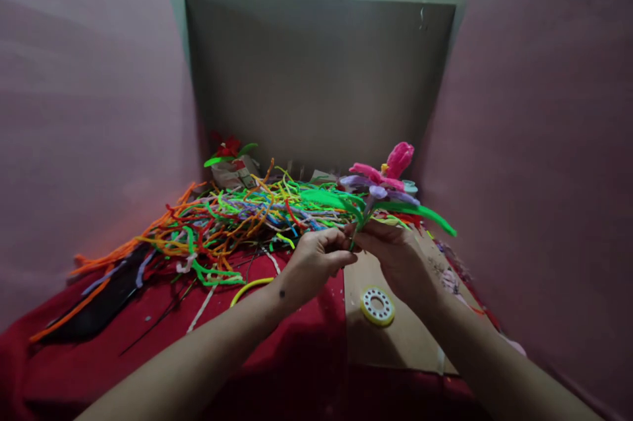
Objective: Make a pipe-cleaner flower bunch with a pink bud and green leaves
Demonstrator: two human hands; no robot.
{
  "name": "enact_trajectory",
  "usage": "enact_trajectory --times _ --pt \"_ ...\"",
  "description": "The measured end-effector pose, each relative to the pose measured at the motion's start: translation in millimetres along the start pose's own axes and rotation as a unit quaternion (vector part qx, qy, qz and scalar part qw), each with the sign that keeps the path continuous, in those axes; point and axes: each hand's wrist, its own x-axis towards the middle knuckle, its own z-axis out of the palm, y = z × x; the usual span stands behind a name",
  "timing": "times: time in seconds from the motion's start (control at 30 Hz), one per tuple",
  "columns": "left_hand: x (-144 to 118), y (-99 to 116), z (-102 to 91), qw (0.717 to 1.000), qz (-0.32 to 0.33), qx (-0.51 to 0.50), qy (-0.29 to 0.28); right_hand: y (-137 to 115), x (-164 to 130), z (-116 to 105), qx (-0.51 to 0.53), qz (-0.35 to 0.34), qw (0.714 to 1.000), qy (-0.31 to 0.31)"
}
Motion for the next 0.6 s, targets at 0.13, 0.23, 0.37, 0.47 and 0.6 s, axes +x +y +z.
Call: enact_trajectory --times 0.13,0.23,0.37,0.47,0.6 --pt "12.8 -6.7 -4.0 0.996 0.075 0.020 0.039 6.8 13.8 6.8 0.008 0.001 1.000 0.020" --pt "20.0 -20.3 -8.4 0.996 0.073 0.024 0.039 12.6 18.0 9.7 -0.010 0.002 0.999 0.044" --pt "22.7 -40.2 -9.8 0.998 0.038 0.049 0.024 23.0 17.7 8.1 -0.046 0.002 0.997 0.069" --pt "20.8 -45.1 -9.2 0.998 0.025 0.050 0.026 31.1 15.5 3.5 -0.107 0.017 0.990 0.088" --pt "19.6 -40.4 -12.0 0.999 0.001 -0.018 0.034 38.4 13.4 -0.4 -0.065 0.036 0.994 0.082"
